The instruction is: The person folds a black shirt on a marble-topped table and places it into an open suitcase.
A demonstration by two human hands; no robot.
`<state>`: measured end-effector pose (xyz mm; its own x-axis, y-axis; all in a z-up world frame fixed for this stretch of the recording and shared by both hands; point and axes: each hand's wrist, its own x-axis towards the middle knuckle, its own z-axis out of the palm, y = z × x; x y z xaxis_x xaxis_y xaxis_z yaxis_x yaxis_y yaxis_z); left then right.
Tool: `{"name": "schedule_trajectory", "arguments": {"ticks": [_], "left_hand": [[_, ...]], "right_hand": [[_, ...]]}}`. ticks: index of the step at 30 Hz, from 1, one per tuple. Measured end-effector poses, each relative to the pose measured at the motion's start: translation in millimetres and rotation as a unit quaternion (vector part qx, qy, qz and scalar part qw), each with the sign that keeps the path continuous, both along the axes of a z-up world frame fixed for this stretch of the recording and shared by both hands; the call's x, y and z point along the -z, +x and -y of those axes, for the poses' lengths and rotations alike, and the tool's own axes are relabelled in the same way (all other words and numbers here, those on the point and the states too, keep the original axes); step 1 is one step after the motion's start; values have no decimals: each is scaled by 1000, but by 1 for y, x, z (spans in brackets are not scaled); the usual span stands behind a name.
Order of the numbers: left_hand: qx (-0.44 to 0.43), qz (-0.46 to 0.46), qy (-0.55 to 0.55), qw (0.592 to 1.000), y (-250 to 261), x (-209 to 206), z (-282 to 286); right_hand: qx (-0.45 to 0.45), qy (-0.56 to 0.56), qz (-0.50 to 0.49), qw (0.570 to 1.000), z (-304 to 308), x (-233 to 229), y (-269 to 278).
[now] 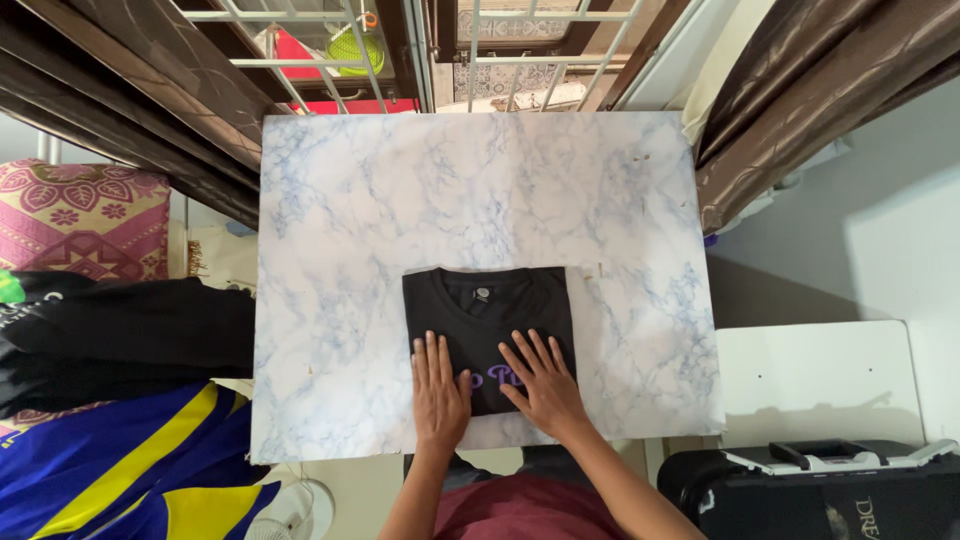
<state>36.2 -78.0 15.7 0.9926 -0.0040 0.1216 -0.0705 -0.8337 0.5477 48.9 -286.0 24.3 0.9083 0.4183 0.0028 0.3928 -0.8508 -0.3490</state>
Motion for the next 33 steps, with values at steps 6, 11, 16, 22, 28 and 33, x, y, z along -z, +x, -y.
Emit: {"name": "schedule_trajectory", "arguments": {"ticks": [6, 11, 16, 22, 28, 33], "left_hand": [[-12, 1, -1, 1000, 2, -9, 4], [-45, -19, -19, 999, 10, -14, 7], [-37, 10, 41, 998, 43, -4, 0], [-9, 1, 104, 995, 92, 11, -11], [-8, -44, 165, 985, 98, 24, -14], [-23, -14, 112, 993, 88, 13, -11]], "right_hand": [[22, -21, -3, 1000, 36, 7, 0], [82, -50, -8, 995, 55, 16, 5], [96, -44, 30, 994, 49, 19, 34], [74, -101, -20, 992, 33, 23, 82], [90, -166, -78, 979, 28, 25, 88], [91, -174, -85, 977, 28, 26, 87]]}}
